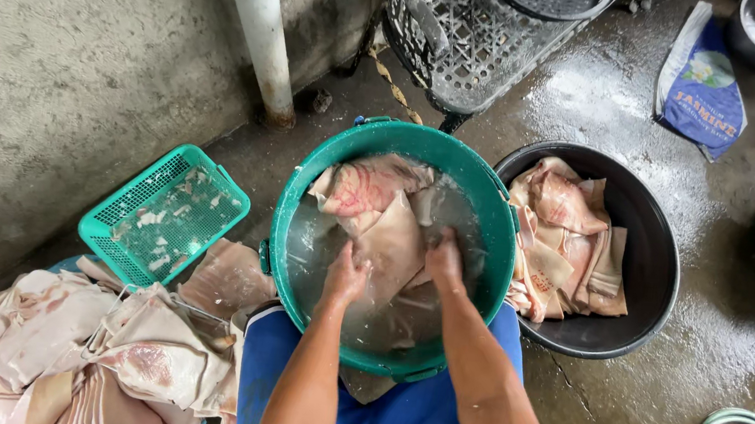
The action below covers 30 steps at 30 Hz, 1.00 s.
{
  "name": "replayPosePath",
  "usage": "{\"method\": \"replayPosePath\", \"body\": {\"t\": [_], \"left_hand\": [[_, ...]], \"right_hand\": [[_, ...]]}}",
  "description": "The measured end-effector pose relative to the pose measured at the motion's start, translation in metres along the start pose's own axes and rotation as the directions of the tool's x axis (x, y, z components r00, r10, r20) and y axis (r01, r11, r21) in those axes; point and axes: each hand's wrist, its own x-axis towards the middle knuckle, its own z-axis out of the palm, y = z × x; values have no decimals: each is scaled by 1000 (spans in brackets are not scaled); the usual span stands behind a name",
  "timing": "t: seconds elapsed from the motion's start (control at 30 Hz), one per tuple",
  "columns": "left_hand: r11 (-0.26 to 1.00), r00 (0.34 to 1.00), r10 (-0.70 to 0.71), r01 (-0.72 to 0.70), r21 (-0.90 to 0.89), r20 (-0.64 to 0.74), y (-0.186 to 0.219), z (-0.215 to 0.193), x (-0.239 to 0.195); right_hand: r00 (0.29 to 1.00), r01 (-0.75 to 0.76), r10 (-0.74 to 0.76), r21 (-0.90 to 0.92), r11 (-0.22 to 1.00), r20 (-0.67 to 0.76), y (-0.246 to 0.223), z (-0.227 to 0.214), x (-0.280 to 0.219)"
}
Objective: The person washes animal skins by hand in a bucket of water and places them into a black basin.
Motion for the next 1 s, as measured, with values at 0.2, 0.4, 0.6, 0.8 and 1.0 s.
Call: {"method": "replayPosePath", "body": {"t": [0.2,0.4,0.6,0.8,1.0], "left_hand": [[963,963,-268,268,-11,21,-42,16,32],[907,900,-401,416,-65,169,-34,16,23],[951,921,-301,310,4,249,-21,28,1],[838,911,-387,412,-358,141,-20,38,2],[593,801,-593,365,-718,-84,-28,40,2]], "right_hand": [[897,435,-263,-607,665,355,-31,48,-6],[869,475,-150,-708,522,472,-53,34,15],[958,283,-42,-917,281,283,-32,35,10],[852,-437,523,-597,673,-34,-9,-27,29],[753,-635,658,-292,715,-26,-23,-20,11]]}}
